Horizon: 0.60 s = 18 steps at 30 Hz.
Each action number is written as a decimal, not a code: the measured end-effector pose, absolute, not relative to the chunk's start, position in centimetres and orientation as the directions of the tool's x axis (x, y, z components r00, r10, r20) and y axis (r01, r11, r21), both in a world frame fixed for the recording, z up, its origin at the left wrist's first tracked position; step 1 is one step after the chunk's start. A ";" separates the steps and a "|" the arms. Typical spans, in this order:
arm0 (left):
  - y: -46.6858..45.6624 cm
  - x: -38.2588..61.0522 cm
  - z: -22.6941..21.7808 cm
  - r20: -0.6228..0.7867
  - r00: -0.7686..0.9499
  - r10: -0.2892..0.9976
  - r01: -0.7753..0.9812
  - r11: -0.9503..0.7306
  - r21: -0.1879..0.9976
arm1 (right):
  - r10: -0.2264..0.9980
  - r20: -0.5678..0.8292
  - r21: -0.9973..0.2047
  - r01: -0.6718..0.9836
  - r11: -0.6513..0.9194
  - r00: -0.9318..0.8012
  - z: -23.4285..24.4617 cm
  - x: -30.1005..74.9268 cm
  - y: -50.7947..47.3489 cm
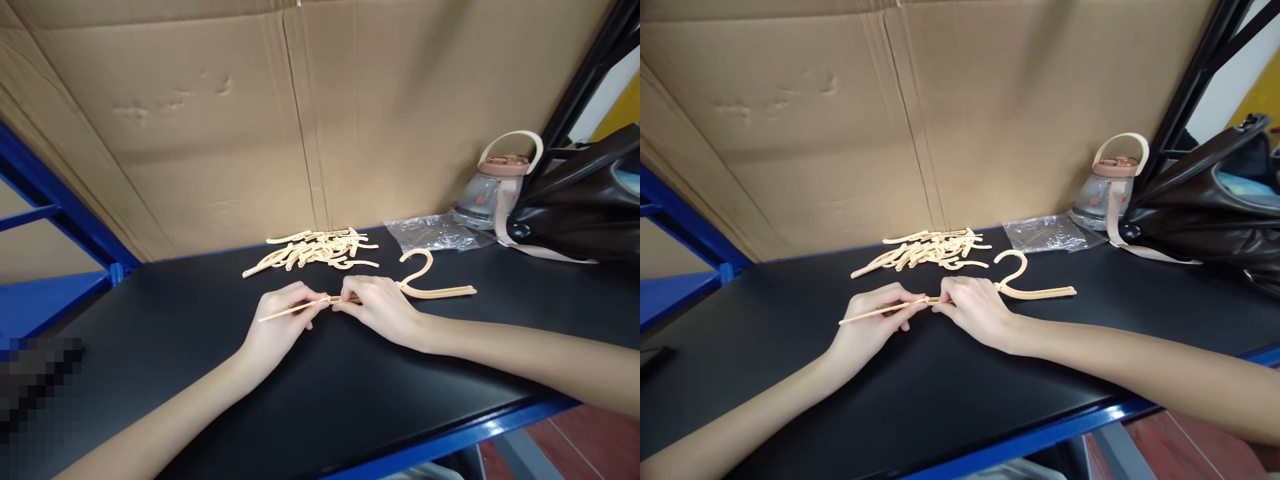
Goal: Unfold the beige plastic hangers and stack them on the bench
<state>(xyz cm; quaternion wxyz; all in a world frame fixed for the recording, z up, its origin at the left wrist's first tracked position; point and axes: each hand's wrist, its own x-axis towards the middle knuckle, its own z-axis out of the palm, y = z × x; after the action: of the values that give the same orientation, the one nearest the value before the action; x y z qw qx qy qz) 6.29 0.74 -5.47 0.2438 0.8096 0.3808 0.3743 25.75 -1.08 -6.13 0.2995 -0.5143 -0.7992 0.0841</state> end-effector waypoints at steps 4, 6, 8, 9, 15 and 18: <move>0.6 6.1 -5.8 0.456 0.457 0.764 0.451 -0.641 0.621 | 0.871 0.392 -0.417 0.787 0.455 -0.296 -6.2 25.7 -1.1; 0.7 5.9 -5.9 0.458 0.455 0.763 0.460 -0.642 0.613 | 0.877 0.391 -0.423 0.791 0.442 -0.281 -6.2 25.8 -1.1; 0.9 5.8 -6.1 0.459 0.451 0.766 0.470 -0.640 0.607 | 0.887 0.383 -0.444 0.790 0.422 -0.259 -6.2 25.8 -1.0; 0.9 5.7 -6.1 0.460 0.449 0.766 0.476 -0.641 0.601 | 0.891 0.379 -0.453 0.789 0.415 -0.251 -6.1 25.9 -1.0; 0.9 5.8 -5.9 0.457 0.483 0.747 0.533 -0.665 0.523 | 0.880 0.393 -0.429 0.793 0.432 -0.267 -6.2 25.8 -1.0; 1.0 5.8 -5.7 0.432 0.501 0.749 0.560 -0.662 0.498 | 0.869 0.399 -0.388 0.805 0.448 -0.291 -6.1 25.8 -1.2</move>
<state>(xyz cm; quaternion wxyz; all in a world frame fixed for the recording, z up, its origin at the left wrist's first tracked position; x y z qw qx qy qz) 5.82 0.98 -5.73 0.1479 0.8537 0.3835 0.3197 25.78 -1.18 -6.14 0.2855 -0.5224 -0.8015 0.0560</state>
